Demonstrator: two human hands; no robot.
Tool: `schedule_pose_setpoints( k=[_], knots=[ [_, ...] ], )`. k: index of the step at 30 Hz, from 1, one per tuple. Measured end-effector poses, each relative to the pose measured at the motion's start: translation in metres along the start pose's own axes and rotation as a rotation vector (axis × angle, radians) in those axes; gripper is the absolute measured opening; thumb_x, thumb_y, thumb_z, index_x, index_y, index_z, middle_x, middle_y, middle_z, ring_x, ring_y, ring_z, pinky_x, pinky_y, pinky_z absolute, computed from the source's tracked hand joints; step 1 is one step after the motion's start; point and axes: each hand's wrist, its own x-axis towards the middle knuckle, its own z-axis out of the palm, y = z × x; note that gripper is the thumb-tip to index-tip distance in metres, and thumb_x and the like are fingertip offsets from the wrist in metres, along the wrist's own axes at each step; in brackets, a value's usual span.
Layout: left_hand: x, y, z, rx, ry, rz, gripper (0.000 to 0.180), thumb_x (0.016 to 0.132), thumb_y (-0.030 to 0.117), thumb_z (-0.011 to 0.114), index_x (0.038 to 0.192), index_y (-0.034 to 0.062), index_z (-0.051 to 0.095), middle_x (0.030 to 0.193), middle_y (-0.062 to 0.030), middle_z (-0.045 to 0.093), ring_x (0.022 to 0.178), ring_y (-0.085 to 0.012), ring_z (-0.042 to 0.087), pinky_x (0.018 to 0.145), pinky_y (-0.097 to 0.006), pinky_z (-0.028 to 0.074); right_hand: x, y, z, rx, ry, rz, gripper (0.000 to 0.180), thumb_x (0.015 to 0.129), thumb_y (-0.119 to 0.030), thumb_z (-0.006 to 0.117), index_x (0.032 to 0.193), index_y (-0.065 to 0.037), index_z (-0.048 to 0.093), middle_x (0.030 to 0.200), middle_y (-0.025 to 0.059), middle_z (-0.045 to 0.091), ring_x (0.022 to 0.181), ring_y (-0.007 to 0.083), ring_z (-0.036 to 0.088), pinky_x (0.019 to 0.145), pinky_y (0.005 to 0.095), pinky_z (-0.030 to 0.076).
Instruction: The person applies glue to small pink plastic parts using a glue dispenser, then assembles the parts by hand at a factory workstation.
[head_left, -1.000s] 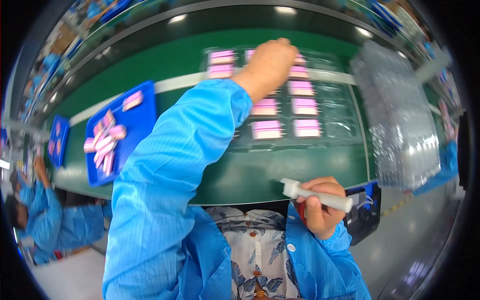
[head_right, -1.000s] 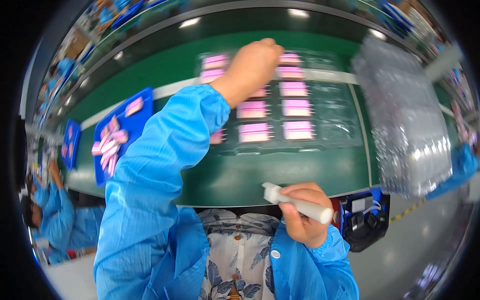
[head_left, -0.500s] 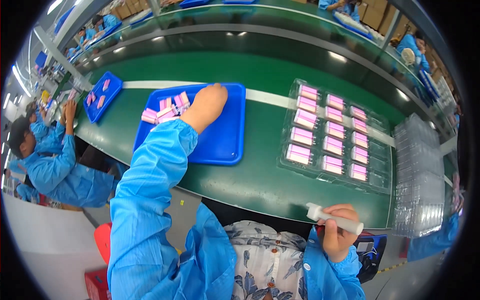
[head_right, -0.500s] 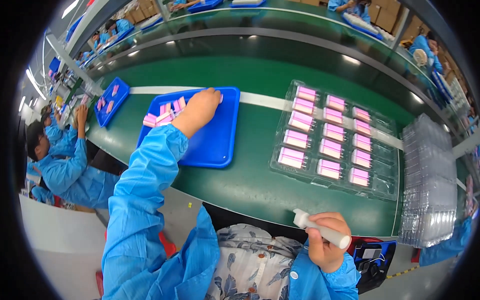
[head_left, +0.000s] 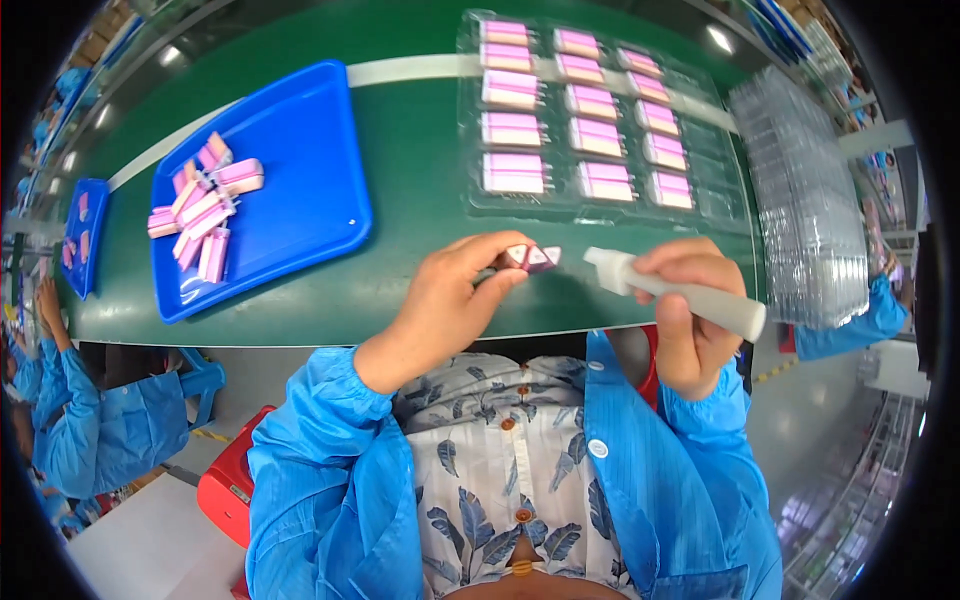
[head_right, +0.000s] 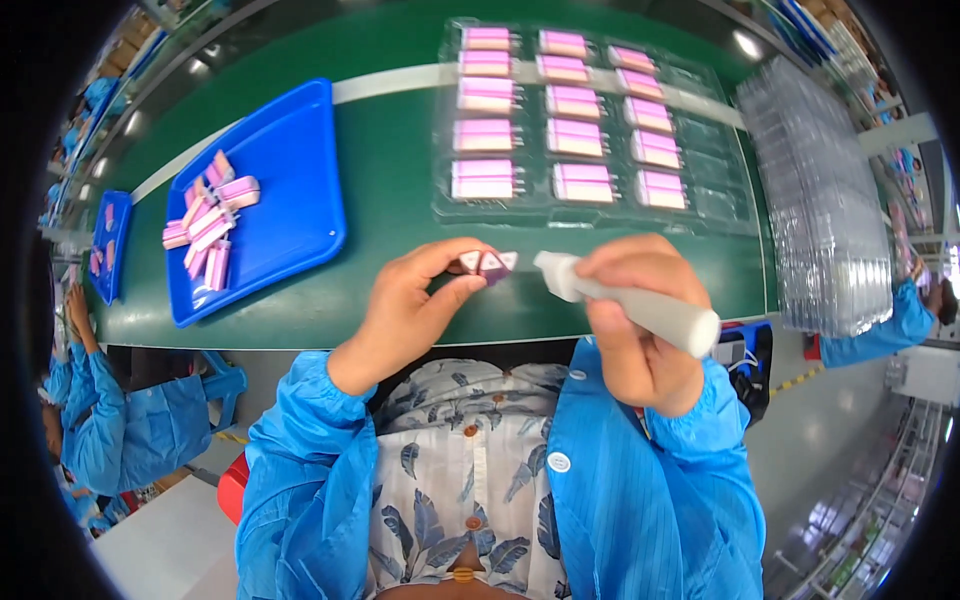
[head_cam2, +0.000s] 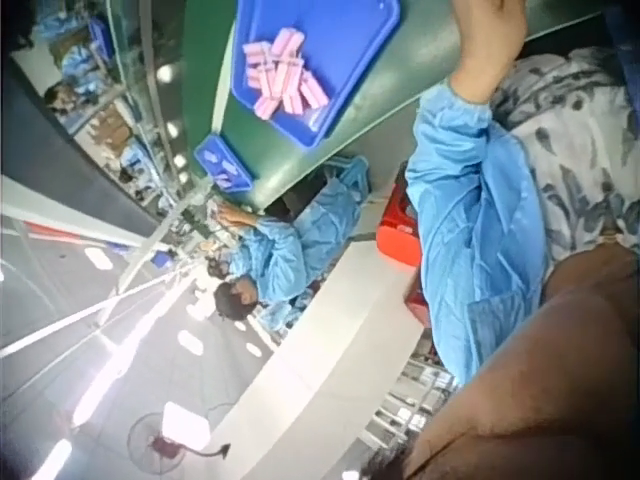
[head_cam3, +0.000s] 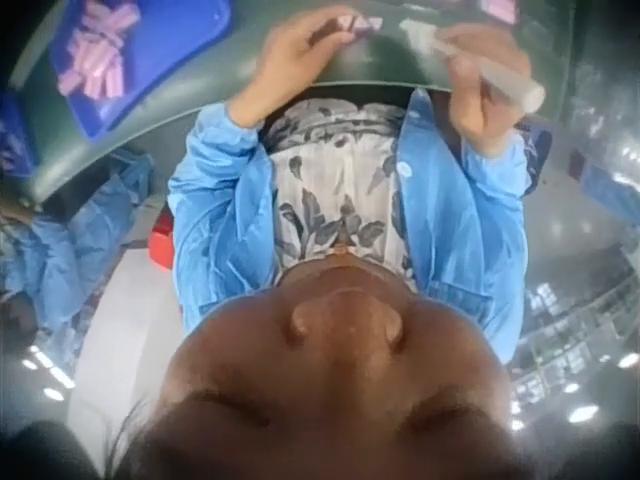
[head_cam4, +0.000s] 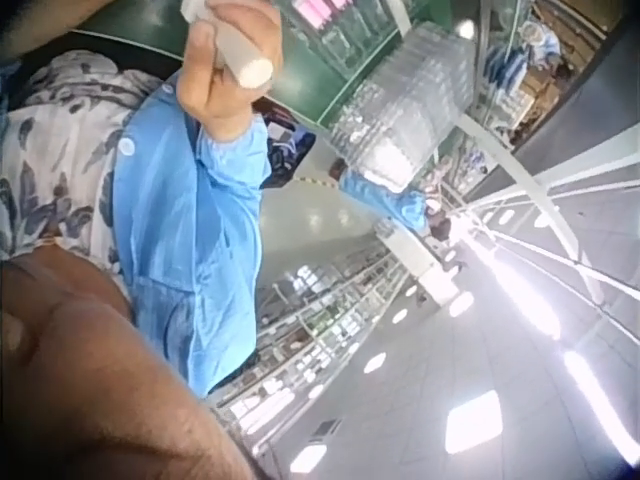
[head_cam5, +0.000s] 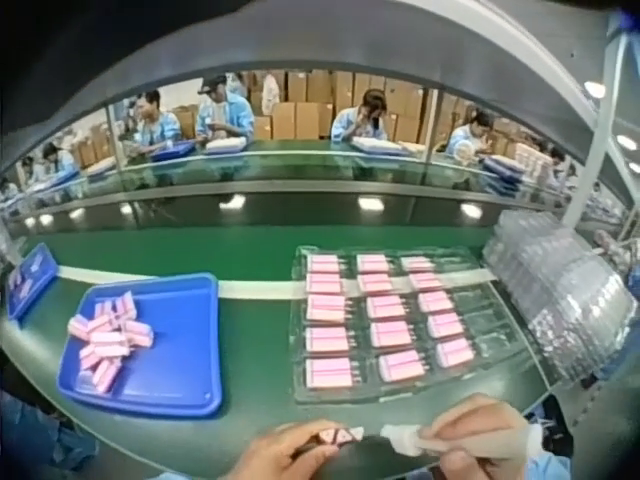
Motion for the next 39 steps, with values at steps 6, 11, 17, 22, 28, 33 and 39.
schedule_pose_setpoints(
  k=[6,11,17,22,28,33,39],
  knots=[
    [-0.001,-0.002,0.004,0.010,-0.005,0.085,0.028,0.086,0.001,0.068,0.114,0.0040,0.064,0.096,-0.0138,0.068,0.083,-0.0262,0.067,0.072,-0.034,0.053,0.000,0.004,0.003,0.032,-0.096,0.077,0.018,0.086,-0.002,0.065,0.102,0.004,0.058,0.090,0.0196,0.066,0.079,0.0272,0.064,0.066,0.0351,0.053],
    [-0.005,-0.003,0.005,0.004,-0.004,0.078,0.029,0.087,0.001,0.067,0.115,0.0045,0.063,0.097,-0.0136,0.068,0.085,-0.0268,0.067,0.074,-0.034,0.053,0.007,0.011,0.009,0.050,-0.153,0.044,0.021,0.084,-0.001,0.068,0.101,0.004,0.058,0.089,0.0196,0.065,0.077,0.0285,0.065,0.065,0.0351,0.052],
    [-0.004,-0.002,0.003,0.036,-0.029,0.035,0.029,0.085,0.000,0.069,0.113,0.0030,0.067,0.105,-0.0114,0.071,0.092,-0.0233,0.068,0.081,-0.033,0.054,0.015,0.015,0.010,-0.027,-0.259,-0.020,0.023,0.082,-0.002,0.070,0.099,0.005,0.057,0.088,0.0190,0.065,0.074,0.0314,0.064,0.063,0.0361,0.052],
    [-0.009,-0.007,0.003,0.070,0.050,0.157,0.031,0.079,-0.002,0.074,0.108,0.0026,0.068,0.101,-0.0100,0.068,0.087,-0.0224,0.067,0.076,-0.031,0.054,0.008,0.007,0.009,-0.069,-0.242,-0.023,0.025,0.082,-0.004,0.073,0.099,0.005,0.057,0.089,0.0189,0.066,0.076,0.0307,0.065,0.063,0.0357,0.052],
    [-0.010,-0.008,0.010,0.206,0.131,0.282,0.033,0.075,-0.001,0.078,0.106,0.0045,0.069,0.096,-0.0097,0.067,0.082,-0.0237,0.066,0.069,-0.032,0.053,-0.005,-0.003,0.018,-0.037,-0.114,0.048,0.027,0.081,-0.005,0.075,0.100,0.003,0.058,0.091,0.0192,0.067,0.076,0.0272,0.067,0.063,0.0336,0.053],
    [-0.010,-0.008,0.011,0.220,0.153,0.295,0.032,0.074,0.000,0.078,0.105,0.0048,0.069,0.095,-0.0100,0.067,0.082,-0.0254,0.066,0.068,-0.033,0.053,-0.005,-0.002,0.023,-0.064,-0.141,0.039,0.026,0.081,-0.005,0.075,0.100,0.002,0.058,0.090,0.0184,0.068,0.076,0.0270,0.067,0.062,0.0329,0.054],
    [-0.009,-0.009,0.011,0.227,0.154,0.306,0.031,0.074,0.001,0.078,0.104,0.0043,0.069,0.095,-0.0102,0.067,0.082,-0.0257,0.066,0.068,-0.033,0.053,-0.006,-0.001,0.024,-0.067,-0.118,0.047,0.026,0.082,-0.006,0.076,0.100,0.002,0.058,0.090,0.0181,0.068,0.074,0.0271,0.067,0.061,0.0331,0.054]
  ],
)
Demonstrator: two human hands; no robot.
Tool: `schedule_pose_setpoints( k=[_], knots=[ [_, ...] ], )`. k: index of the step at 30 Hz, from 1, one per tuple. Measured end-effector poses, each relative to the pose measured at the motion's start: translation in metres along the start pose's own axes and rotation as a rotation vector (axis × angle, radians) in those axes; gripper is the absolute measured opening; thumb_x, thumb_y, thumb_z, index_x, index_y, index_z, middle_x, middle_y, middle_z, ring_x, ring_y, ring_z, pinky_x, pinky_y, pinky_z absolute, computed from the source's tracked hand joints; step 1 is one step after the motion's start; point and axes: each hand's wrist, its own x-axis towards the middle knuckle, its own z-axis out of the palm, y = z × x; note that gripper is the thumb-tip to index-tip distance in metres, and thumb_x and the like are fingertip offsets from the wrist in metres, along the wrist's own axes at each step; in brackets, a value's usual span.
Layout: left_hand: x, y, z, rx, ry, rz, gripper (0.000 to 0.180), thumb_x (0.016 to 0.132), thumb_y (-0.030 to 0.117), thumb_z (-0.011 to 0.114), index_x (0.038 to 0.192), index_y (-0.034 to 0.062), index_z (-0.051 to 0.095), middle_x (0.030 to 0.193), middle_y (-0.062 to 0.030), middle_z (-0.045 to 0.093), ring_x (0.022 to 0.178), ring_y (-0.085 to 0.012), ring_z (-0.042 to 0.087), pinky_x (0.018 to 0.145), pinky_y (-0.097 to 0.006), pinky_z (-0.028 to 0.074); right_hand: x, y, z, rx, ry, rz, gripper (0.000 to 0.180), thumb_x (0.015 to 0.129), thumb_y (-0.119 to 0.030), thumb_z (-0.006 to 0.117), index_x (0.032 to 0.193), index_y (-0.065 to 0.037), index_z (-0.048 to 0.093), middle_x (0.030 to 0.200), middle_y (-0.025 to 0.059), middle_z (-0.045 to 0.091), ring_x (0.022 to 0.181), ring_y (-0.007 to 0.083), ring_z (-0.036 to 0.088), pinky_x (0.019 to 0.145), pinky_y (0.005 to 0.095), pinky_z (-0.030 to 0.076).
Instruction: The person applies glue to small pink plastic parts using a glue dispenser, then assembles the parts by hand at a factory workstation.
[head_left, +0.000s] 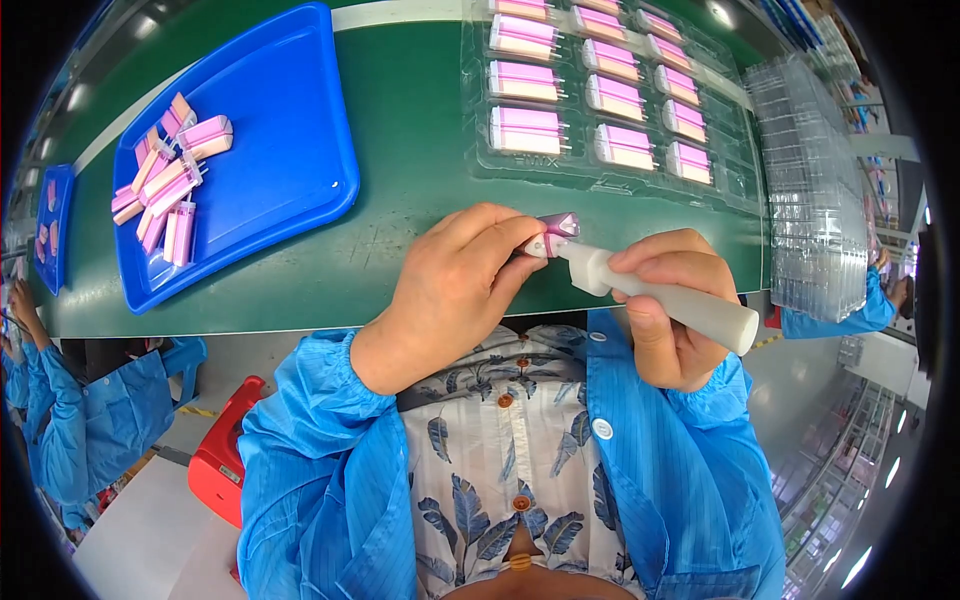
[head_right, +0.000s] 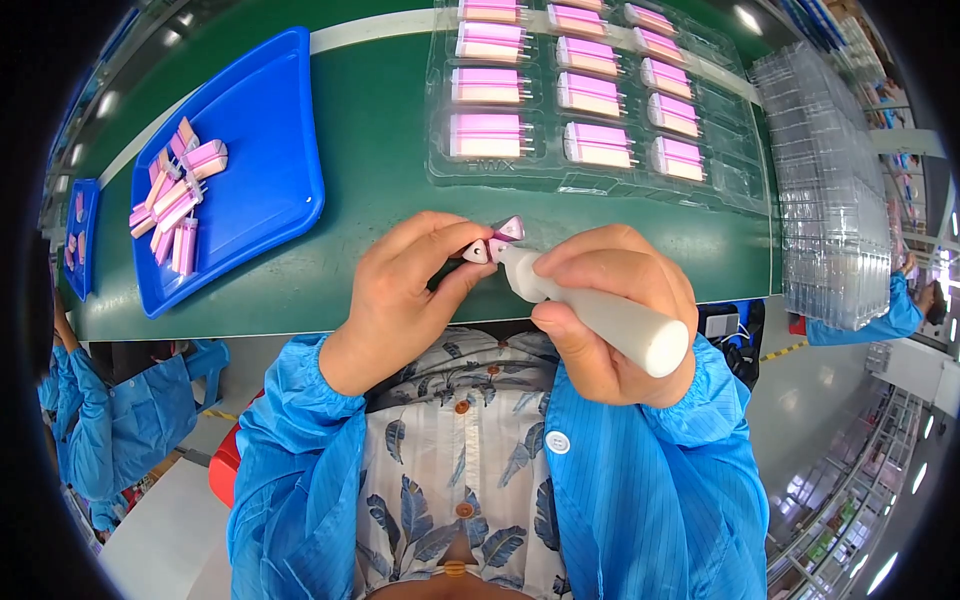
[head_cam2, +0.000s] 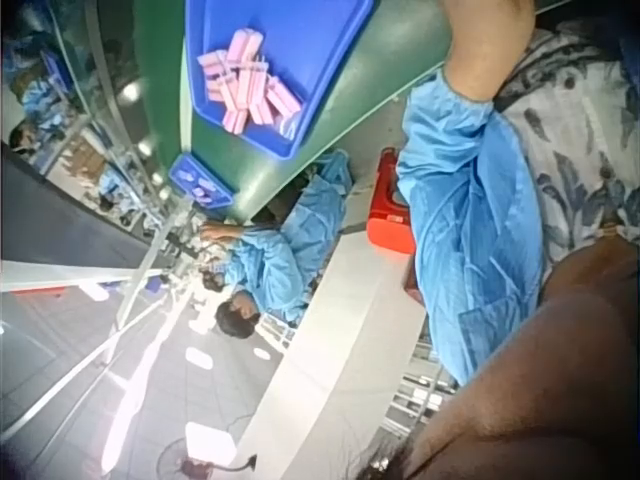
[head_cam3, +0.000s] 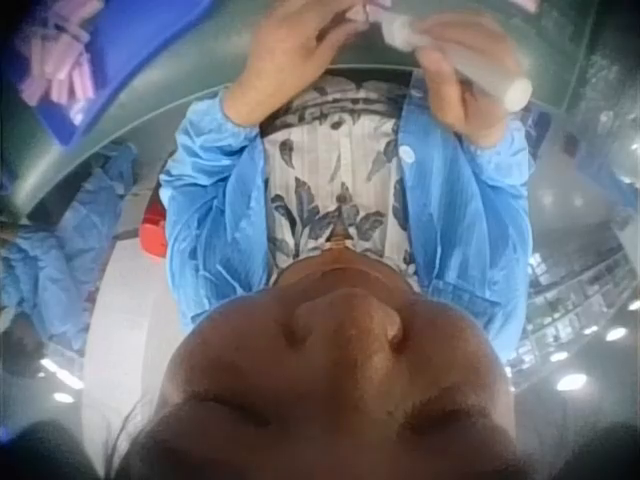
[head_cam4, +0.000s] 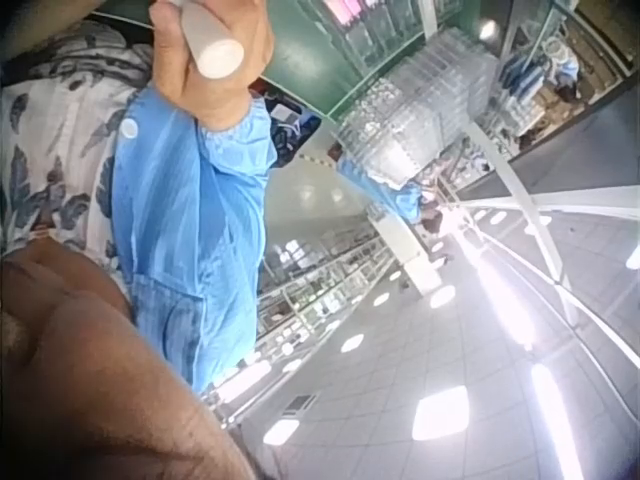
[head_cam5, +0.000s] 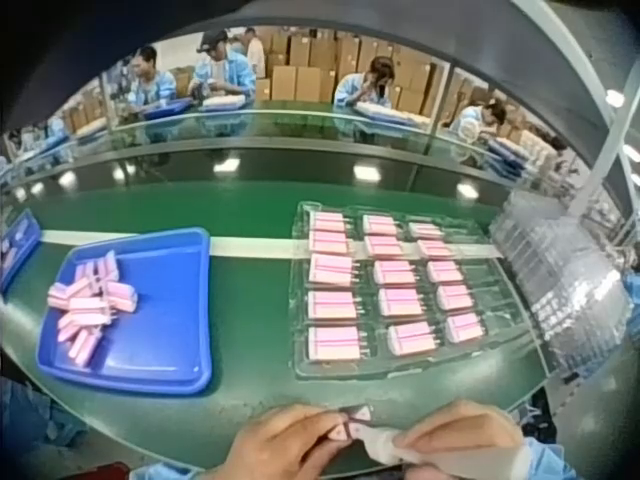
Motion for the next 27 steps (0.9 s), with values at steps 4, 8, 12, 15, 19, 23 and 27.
schedule_pose_setpoints(
  k=[4,8,12,15,19,23,27],
  knots=[
    [-0.002,-0.001,0.000,-0.017,-0.015,-0.024,0.032,0.073,0.001,0.079,0.103,0.0043,0.068,0.094,-0.0102,0.067,0.080,-0.0258,0.066,0.066,-0.034,0.053,-0.002,-0.003,-0.002,0.012,0.002,-0.023,0.030,0.081,-0.009,0.078,0.101,0.002,0.058,0.091,0.0188,0.068,0.074,0.0274,0.067,0.060,0.0332,0.053],
    [-0.004,0.003,0.000,0.026,-0.019,0.014,0.035,0.071,-0.001,0.079,0.103,0.0053,0.067,0.093,-0.0098,0.066,0.078,-0.0267,0.066,0.064,-0.034,0.053,-0.007,-0.011,0.005,0.036,0.024,-0.035,0.035,0.080,-0.013,0.081,0.102,0.001,0.057,0.092,0.0193,0.068,0.071,0.0274,0.068,0.057,0.0326,0.053],
    [-0.005,0.002,0.002,0.054,0.019,0.072,0.038,0.067,-0.002,0.078,0.102,0.0057,0.066,0.092,-0.0095,0.066,0.077,-0.0282,0.065,0.063,-0.035,0.052,-0.004,-0.007,0.007,-0.018,-0.052,-0.047,0.038,0.079,-0.013,0.082,0.104,0.000,0.057,0.091,0.0190,0.067,0.070,0.0276,0.068,0.057,0.0322,0.053],
    [-0.006,0.003,0.002,0.055,0.018,0.082,0.039,0.067,-0.002,0.078,0.102,0.0056,0.066,0.092,-0.0098,0.066,0.077,-0.0288,0.065,0.063,-0.036,0.052,-0.005,-0.011,0.010,-0.055,-0.037,-0.033,0.040,0.077,-0.013,0.083,0.103,0.000,0.057,0.090,0.0177,0.067,0.070,0.0273,0.068,0.056,0.0319,0.053],
    [-0.006,0.001,0.004,0.056,0.037,0.122,0.039,0.065,-0.002,0.077,0.102,0.0051,0.065,0.092,-0.0105,0.065,0.078,-0.0298,0.065,0.064,-0.037,0.053,0.000,-0.015,0.013,-0.141,-0.037,-0.060,0.044,0.073,-0.018,0.087,0.101,0.000,0.058,0.088,0.0160,0.067,0.067,0.0257,0.068,0.052,0.0317,0.053],
    [-0.007,0.000,0.003,0.078,0.048,0.141,0.040,0.064,-0.002,0.077,0.101,0.0045,0.065,0.092,-0.0109,0.065,0.079,-0.0303,0.065,0.065,-0.038,0.053,0.005,-0.022,0.018,-0.249,-0.082,-0.115,0.046,0.070,-0.018,0.089,0.100,0.000,0.058,0.084,0.0148,0.066,0.065,0.0253,0.067,0.049,0.0309,0.052],
    [-0.007,-0.003,0.003,0.100,0.016,0.173,0.035,0.070,0.002,0.076,0.102,0.0023,0.061,0.094,-0.0110,0.062,0.083,-0.0305,0.064,0.068,-0.038,0.055,0.008,-0.020,0.023,-0.298,-0.082,-0.135,0.047,0.068,-0.017,0.089,0.100,-0.001,0.058,0.082,0.0141,0.065,0.063,0.0253,0.066,0.047,0.0307,0.051]
  ],
)
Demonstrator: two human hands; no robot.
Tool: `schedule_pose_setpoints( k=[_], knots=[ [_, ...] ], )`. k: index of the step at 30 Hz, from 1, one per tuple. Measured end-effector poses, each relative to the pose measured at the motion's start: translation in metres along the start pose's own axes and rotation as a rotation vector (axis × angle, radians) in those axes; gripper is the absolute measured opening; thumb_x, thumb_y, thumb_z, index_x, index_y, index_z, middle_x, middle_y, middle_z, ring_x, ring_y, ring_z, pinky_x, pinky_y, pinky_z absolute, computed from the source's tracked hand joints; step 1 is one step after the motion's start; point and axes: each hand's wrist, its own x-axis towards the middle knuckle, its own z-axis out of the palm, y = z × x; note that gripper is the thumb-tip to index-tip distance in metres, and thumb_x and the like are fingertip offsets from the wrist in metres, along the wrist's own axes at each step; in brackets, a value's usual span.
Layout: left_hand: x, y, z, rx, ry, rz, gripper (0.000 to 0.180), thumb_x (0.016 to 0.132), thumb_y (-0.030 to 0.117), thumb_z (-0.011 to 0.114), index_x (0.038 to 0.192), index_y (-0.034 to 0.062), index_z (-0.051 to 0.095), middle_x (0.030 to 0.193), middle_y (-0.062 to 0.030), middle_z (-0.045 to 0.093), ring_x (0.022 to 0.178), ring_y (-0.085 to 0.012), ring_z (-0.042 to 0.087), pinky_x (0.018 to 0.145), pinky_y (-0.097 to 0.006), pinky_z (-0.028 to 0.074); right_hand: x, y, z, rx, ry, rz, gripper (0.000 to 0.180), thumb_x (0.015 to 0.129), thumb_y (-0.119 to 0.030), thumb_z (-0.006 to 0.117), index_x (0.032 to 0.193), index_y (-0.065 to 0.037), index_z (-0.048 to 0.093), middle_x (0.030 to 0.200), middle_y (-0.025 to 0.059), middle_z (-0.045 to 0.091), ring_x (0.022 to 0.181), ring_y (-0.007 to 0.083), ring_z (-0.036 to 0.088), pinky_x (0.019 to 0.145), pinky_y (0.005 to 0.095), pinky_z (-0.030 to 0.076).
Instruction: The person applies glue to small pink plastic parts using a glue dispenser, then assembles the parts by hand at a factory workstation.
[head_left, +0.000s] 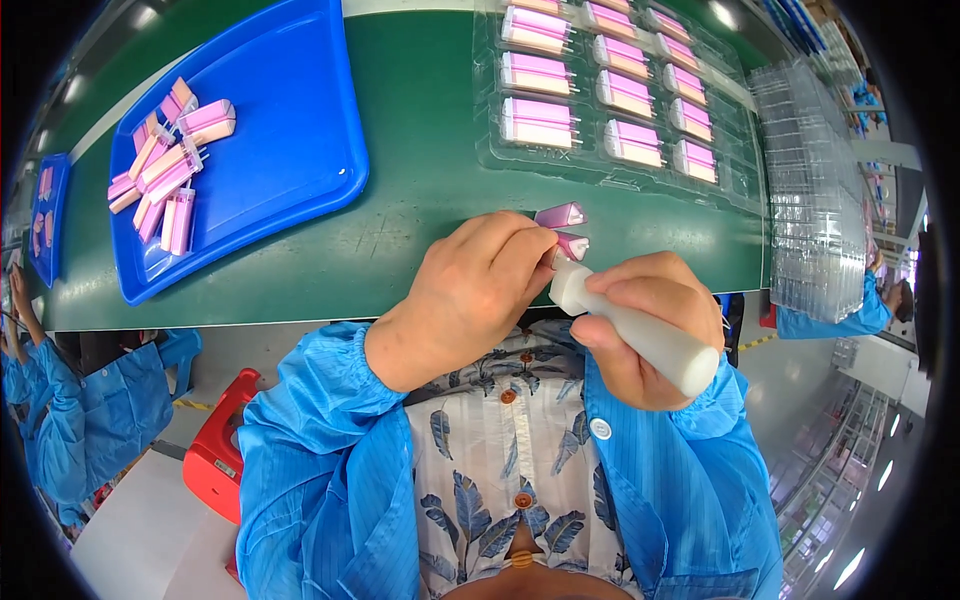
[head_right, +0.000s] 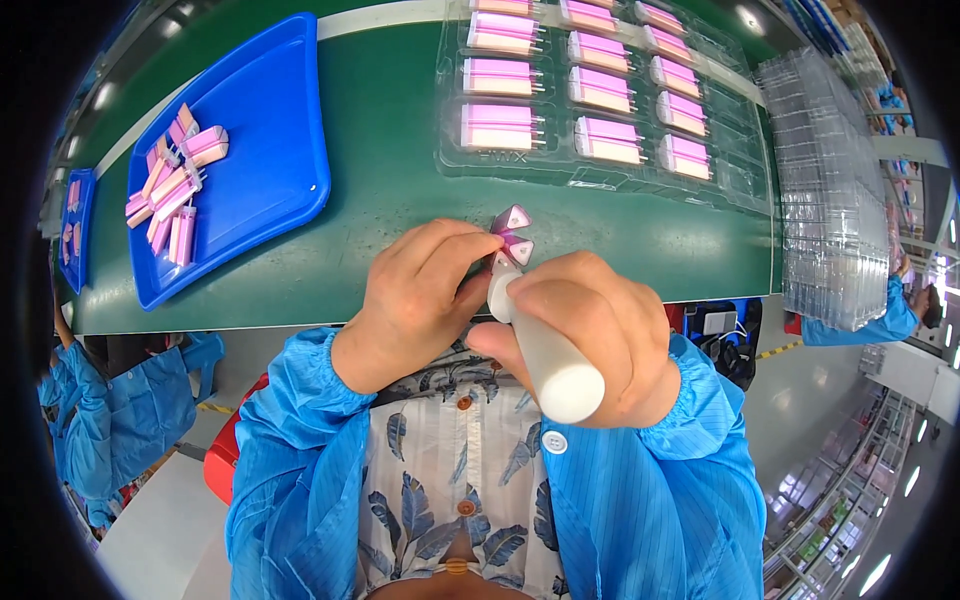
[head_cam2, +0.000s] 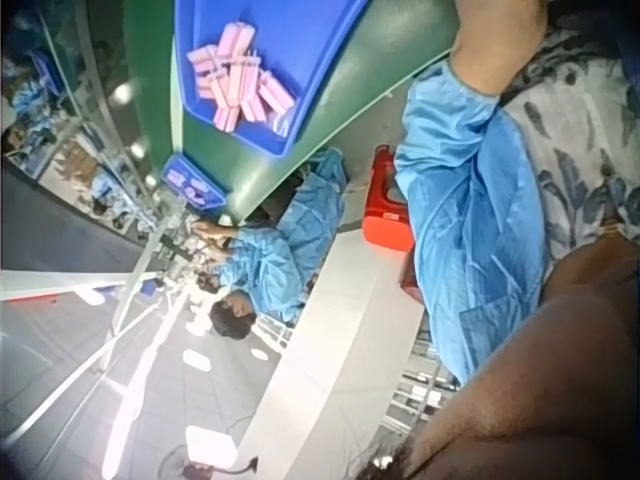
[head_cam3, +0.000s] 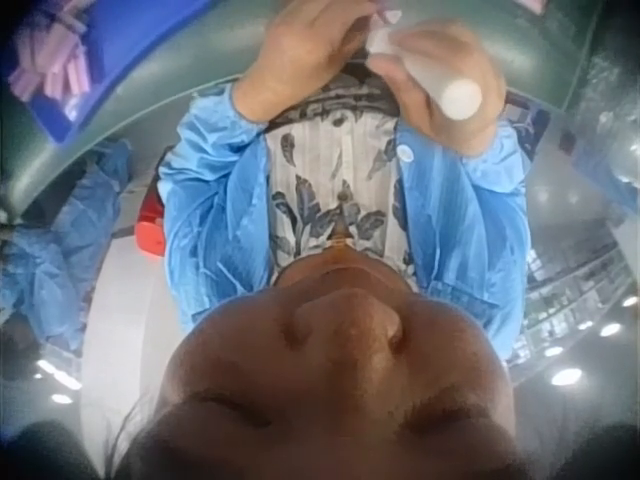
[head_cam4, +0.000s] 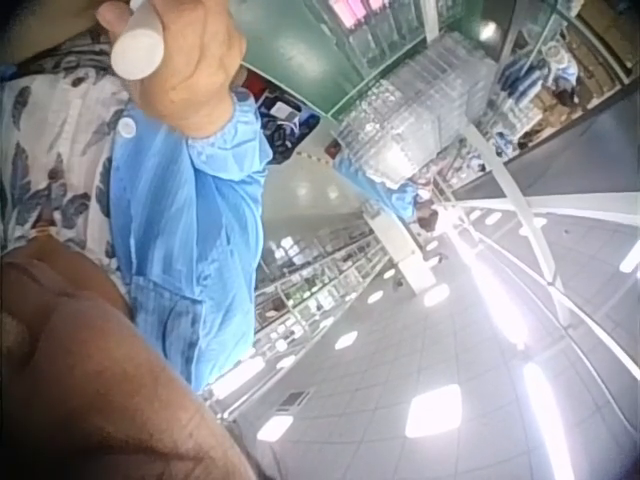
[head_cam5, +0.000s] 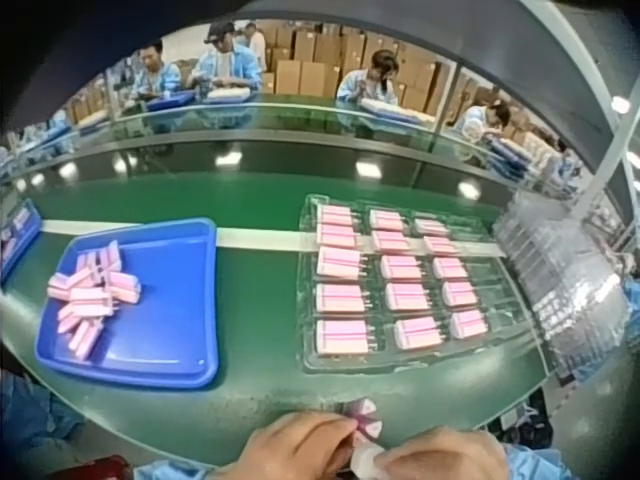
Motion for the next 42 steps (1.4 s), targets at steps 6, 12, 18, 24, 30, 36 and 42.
schedule_pose_setpoints(
  k=[6,12,18,24,30,36,42],
  knots=[
    [0.000,0.002,-0.001,-0.038,-0.007,-0.033,0.032,0.073,0.001,0.074,0.103,0.0020,0.061,0.093,-0.0113,0.062,0.083,-0.0306,0.064,0.068,-0.038,0.054,0.002,0.004,0.003,0.017,0.011,-0.029,0.043,0.069,-0.016,0.089,0.097,-0.001,0.060,0.083,0.0136,0.065,0.068,0.0266,0.067,0.051,0.0317,0.052],
    [0.004,-0.003,-0.012,-0.389,-0.122,-0.391,0.030,0.094,0.006,0.063,0.123,-0.0010,0.060,0.101,-0.0091,0.065,0.090,-0.0180,0.067,0.076,-0.030,0.058,-0.019,0.012,-0.024,0.476,0.415,0.182,0.017,0.093,-0.011,0.065,0.097,0.005,0.059,0.090,0.0187,0.066,0.076,0.0244,0.065,0.064,0.0329,0.054],
    [0.015,-0.007,-0.017,-1.174,-0.219,-0.820,0.041,0.100,0.024,0.058,0.130,-0.0048,0.054,0.106,-0.0108,0.064,0.093,-0.0192,0.067,0.078,-0.034,0.061,-0.042,0.026,-0.022,0.203,0.219,0.139,0.017,0.086,-0.003,0.070,0.100,0.003,0.061,0.090,0.0196,0.067,0.075,0.0267,0.066,0.064,0.0321,0.053],
    [0.024,-0.019,-0.017,-1.313,-0.302,-0.826,0.045,0.099,0.027,0.059,0.132,-0.0036,0.051,0.111,-0.0130,0.065,0.091,-0.0192,0.069,0.080,-0.035,0.061,-0.033,0.029,-0.012,-0.247,0.112,-0.063,0.040,0.067,-0.006,0.080,0.106,-0.006,0.068,0.097,0.0101,0.067,0.077,0.0279,0.064,0.063,0.0341,0.053],
    [0.006,-0.012,-0.029,-1.151,-0.188,-0.717,0.035,0.099,0.023,0.061,0.125,-0.0015,0.058,0.112,-0.0064,0.065,0.092,-0.0166,0.067,0.084,-0.033,0.057,-0.025,0.024,-0.003,-0.307,-0.012,-0.099,0.049,0.068,-0.001,0.064,0.114,-0.015,0.071,0.104,0.0100,0.063,0.083,0.0295,0.059,0.067,0.0368,0.052],
    [0.023,0.031,-0.120,-0.668,0.189,-0.431,0.030,0.101,0.019,0.057,0.125,0.0014,0.057,0.114,-0.0010,0.058,0.103,-0.0101,0.056,0.087,-0.028,0.050,-0.048,0.024,-0.031,-0.199,0.169,-0.060,0.031,0.075,-0.006,0.078,0.105,-0.006,0.070,0.098,0.0137,0.062,0.078,0.0321,0.060,0.063,0.0395,0.050],
    [0.125,0.024,-0.341,0.599,0.833,0.100,0.025,0.099,0.014,0.056,0.119,0.0014,0.063,0.102,-0.0124,0.065,0.095,-0.0198,0.061,0.084,-0.032,0.048,-0.030,0.012,-0.042,-0.061,0.223,-0.096,0.040,0.072,0.008,0.079,0.109,-0.006,0.072,0.101,0.0143,0.066,0.088,0.0293,0.065,0.071,0.0337,0.054]
  ],
)
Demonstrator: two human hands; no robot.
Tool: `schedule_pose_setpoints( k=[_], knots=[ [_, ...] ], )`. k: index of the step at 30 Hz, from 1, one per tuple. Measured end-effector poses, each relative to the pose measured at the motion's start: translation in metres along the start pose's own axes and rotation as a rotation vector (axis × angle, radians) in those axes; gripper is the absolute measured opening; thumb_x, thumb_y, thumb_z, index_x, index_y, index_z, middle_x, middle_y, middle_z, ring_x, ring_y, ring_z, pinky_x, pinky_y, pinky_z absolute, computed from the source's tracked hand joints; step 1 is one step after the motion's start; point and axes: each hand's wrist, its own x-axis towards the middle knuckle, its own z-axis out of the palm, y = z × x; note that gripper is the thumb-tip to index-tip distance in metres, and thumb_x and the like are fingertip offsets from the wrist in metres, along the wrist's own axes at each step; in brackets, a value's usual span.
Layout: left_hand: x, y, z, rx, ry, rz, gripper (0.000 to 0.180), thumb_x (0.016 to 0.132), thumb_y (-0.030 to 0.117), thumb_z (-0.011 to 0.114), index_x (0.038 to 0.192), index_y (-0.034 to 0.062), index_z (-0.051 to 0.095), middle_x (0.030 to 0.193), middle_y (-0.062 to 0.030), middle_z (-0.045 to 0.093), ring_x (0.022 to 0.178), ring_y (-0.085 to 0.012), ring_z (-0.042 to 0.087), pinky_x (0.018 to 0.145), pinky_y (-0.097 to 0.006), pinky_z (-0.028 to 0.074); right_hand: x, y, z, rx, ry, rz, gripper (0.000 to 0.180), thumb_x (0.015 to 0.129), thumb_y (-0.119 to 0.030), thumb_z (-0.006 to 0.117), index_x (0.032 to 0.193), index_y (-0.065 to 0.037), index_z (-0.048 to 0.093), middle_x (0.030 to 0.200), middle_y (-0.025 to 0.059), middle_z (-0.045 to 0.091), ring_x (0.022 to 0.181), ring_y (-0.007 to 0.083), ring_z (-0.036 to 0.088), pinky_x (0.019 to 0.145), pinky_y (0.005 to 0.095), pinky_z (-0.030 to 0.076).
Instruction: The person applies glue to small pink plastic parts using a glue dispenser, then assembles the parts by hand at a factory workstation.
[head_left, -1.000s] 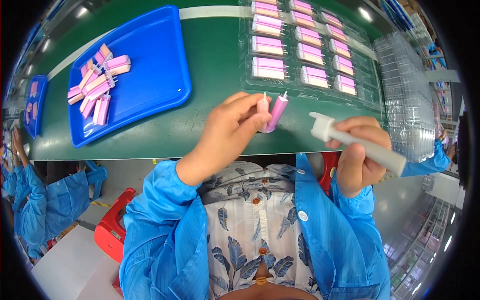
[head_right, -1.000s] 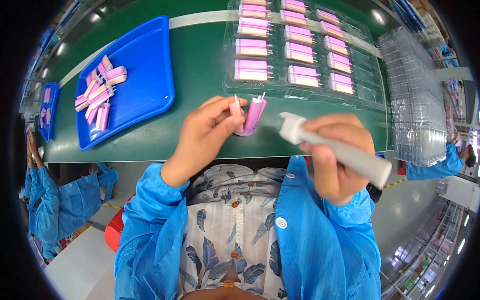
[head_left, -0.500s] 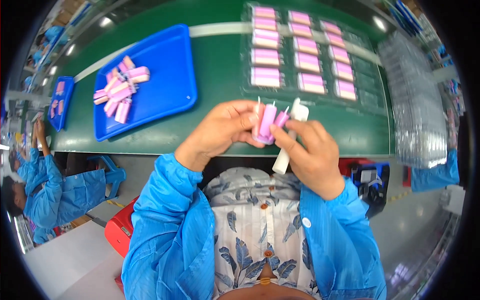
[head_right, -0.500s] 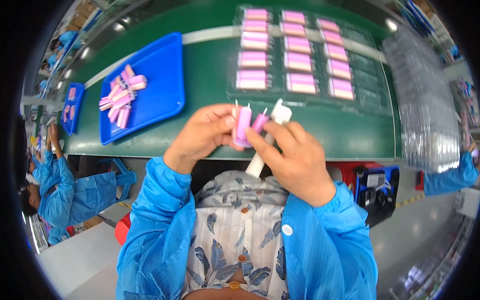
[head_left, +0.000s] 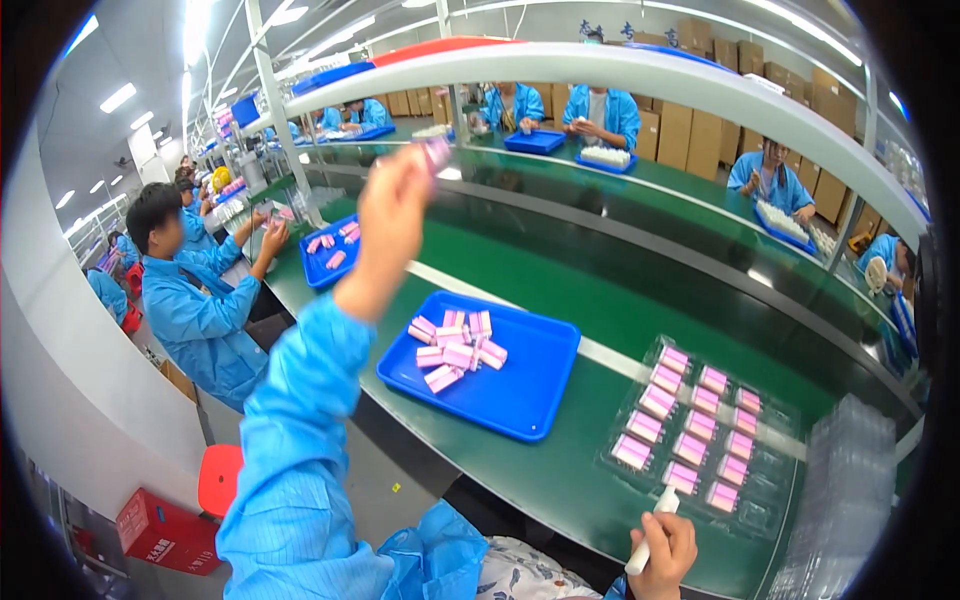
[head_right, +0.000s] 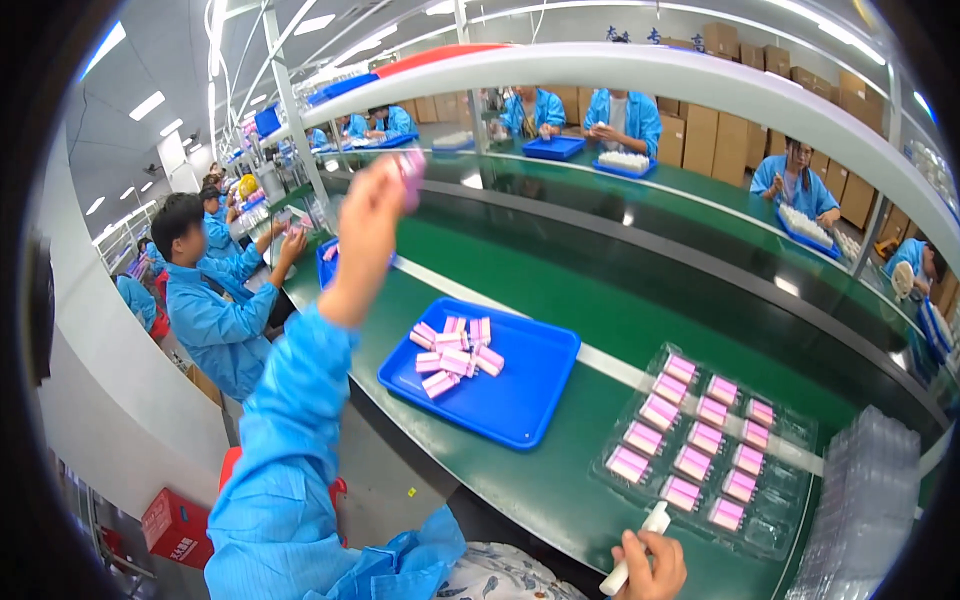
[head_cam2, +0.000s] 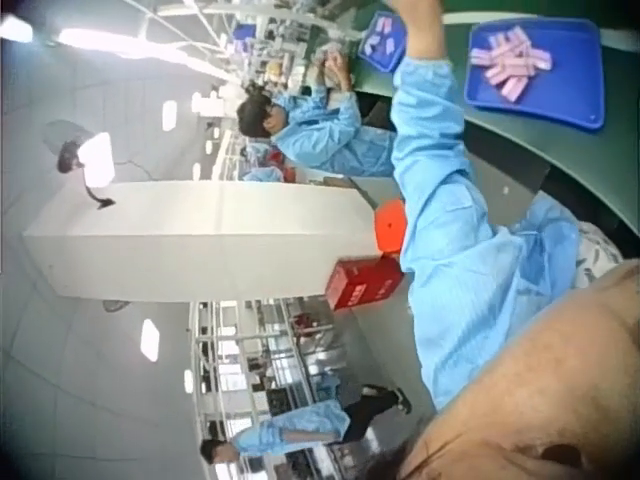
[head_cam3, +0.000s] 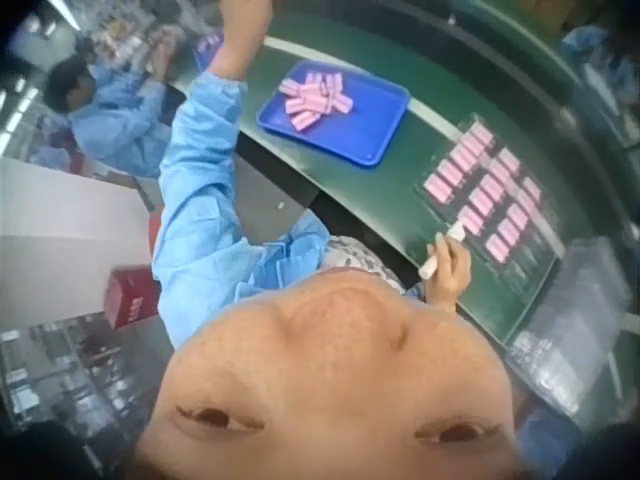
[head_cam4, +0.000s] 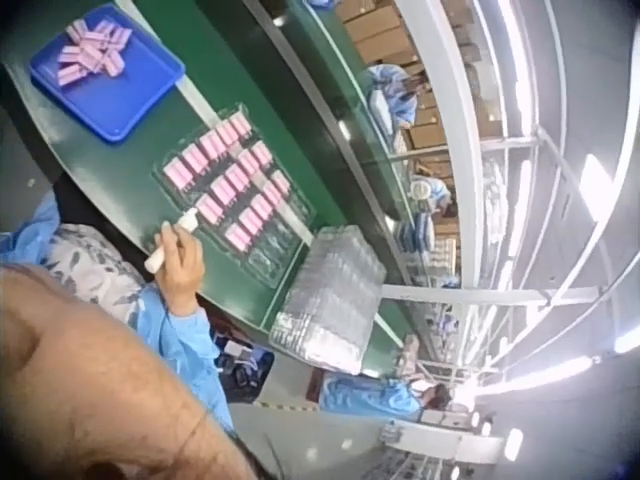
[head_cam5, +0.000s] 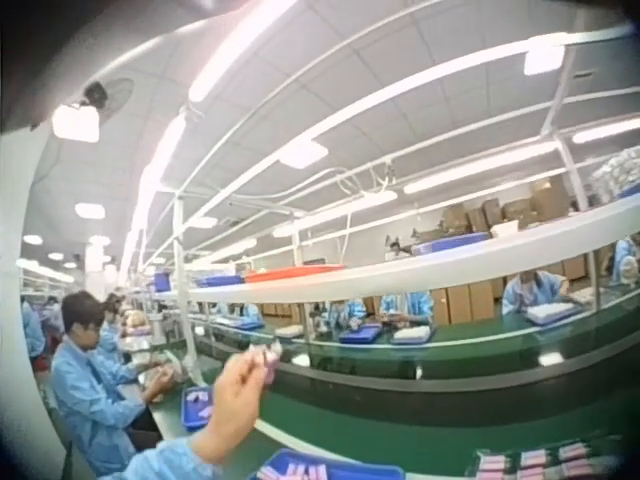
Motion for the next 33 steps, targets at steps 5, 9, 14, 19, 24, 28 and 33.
schedule_pose_setpoints(
  k=[5,9,14,19,24,28,33],
  knots=[
    [0.219,-0.046,0.006,0.436,0.309,0.403,0.021,0.096,0.015,0.054,0.111,0.0044,0.065,0.100,-0.0176,0.064,0.096,-0.0358,0.061,0.084,-0.044,0.049,0.021,-0.004,0.006,0.031,-0.020,0.050,0.039,0.072,0.013,0.077,0.108,-0.003,0.071,0.100,0.0162,0.065,0.087,0.0282,0.065,0.073,0.0329,0.055],
    [0.288,-0.090,0.031,0.735,0.138,0.113,0.032,0.090,0.011,0.055,0.120,0.0112,0.065,0.114,-0.0178,0.065,0.108,-0.0371,0.061,0.091,-0.044,0.049,0.026,0.000,0.013,0.117,-0.012,0.139,0.037,0.074,0.013,0.075,0.107,-0.003,0.071,0.100,0.0149,0.065,0.087,0.0281,0.065,0.074,0.0321,0.056],
    [0.242,-0.119,0.031,0.682,0.195,0.045,0.033,0.088,0.014,0.058,0.119,0.0150,0.067,0.114,-0.0178,0.066,0.107,-0.0364,0.063,0.090,-0.044,0.050,0.037,0.008,0.017,0.031,-0.135,0.052,0.032,0.083,0.004,0.073,0.113,-0.007,0.070,0.115,0.0149,0.061,0.092,0.0330,0.063,0.080,0.0357,0.058],
    [0.055,-0.044,-0.004,0.329,-0.160,0.063,0.019,0.096,0.010,0.061,0.112,0.0052,0.070,0.100,-0.0017,0.072,0.090,-0.0076,0.064,0.076,-0.022,0.050,0.023,0.026,0.027,0.001,-0.036,-0.015,0.023,0.090,-0.012,0.068,0.109,0.000,0.063,0.099,0.0201,0.062,0.079,0.0321,0.061,0.066,0.0398,0.051],
    [-0.135,-0.016,-0.003,0.306,-0.857,0.243,0.025,0.076,-0.001,0.064,0.100,0.0036,0.069,0.099,-0.0140,0.068,0.094,-0.0328,0.065,0.082,-0.041,0.054,0.011,0.028,0.030,0.116,-0.058,0.066,0.024,0.096,-0.009,0.059,0.116,0.003,0.058,0.109,0.0218,0.058,0.080,0.0256,0.060,0.068,0.0343,0.052],
    [-0.182,-0.015,0.037,0.437,-0.840,0.407,0.025,0.083,0.003,0.056,0.106,-0.0009,0.065,0.103,-0.0142,0.067,0.099,-0.0319,0.065,0.088,-0.039,0.052,-0.003,0.014,0.019,0.095,-0.092,0.006,0.025,0.096,-0.010,0.059,0.118,0.002,0.056,0.110,0.0221,0.058,0.078,0.0259,0.060,0.069,0.0347,0.052],
    [-0.207,-0.063,0.064,0.543,-1.056,0.402,0.011,0.085,0.010,0.057,0.088,0.0041,0.066,0.086,-0.0142,0.068,0.080,-0.0289,0.069,0.069,-0.041,0.055,-0.021,-0.003,0.010,0.089,-0.054,0.024,0.032,0.090,-0.021,0.072,0.111,-0.001,0.059,0.099,0.0192,0.064,0.076,0.0310,0.064,0.063,0.0388,0.053]
  ],
)
